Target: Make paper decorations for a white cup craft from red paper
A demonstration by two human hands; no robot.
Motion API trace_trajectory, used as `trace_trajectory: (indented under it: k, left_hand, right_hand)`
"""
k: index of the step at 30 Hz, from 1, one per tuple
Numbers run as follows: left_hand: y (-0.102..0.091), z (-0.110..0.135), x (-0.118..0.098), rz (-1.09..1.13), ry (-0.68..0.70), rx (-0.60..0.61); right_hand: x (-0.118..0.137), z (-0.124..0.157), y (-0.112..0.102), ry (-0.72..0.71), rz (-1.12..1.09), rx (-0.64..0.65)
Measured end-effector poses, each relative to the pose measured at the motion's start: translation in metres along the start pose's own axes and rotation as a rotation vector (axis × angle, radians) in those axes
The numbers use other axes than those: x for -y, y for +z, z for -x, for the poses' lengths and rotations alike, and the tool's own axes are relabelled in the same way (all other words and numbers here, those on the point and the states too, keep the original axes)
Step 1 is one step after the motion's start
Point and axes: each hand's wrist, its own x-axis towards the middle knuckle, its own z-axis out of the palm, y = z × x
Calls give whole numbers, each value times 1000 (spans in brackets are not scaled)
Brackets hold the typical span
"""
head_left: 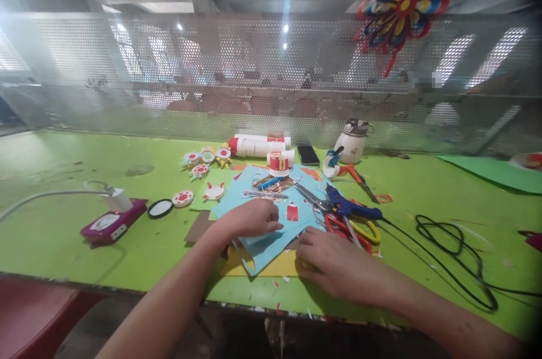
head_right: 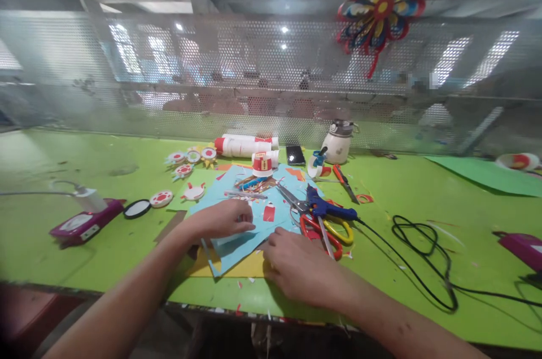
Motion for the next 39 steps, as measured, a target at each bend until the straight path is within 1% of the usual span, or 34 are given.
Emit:
trace_trajectory:
  k: [2,5,9,11,15,18,23,28,31,33,36,39]
  left_hand:
    - [1,0,-1,-18,7,-1]
    - [2,0,-2,-30,10,-2]
    - [1,-1,-3,-31,-2,-1]
    - [1,-1,-4,-31,-6,1]
    - [0,0,-4,-37,-2,-2]
    - [0,0,-4,-45,10,-6]
    - [3,-1,-1,-54,23,-16]
    - [6,-1,2,-53,9,-19]
    - [5,-1,1,-43,10,-9]
    - [5,-1,0,-36,13,-5]
    - [3,0,-2,-31,7,-2]
    - [2,1,-4,-27,1,1]
  right_hand:
    - [3,0,3,-49,74,1]
    - [7,1,11,-99,188,-41]
    - [10,-2,21,-139,288,-53]
    - [10,-6,26,-134,320,-62]
    - [12,-12,29,-99,350,-93]
    - [14,-11,28,-103,335,-108]
    - [14,-6,23,-108,277,-68]
    - [13,0,13,-112,218,-61]
    - [13,2,0,-83,187,-41]
    - [8,1,-11,-45,155,-56]
    - [-11,-4,-29,70,75,-158]
    - [-48,-12,-46,260,17,-365]
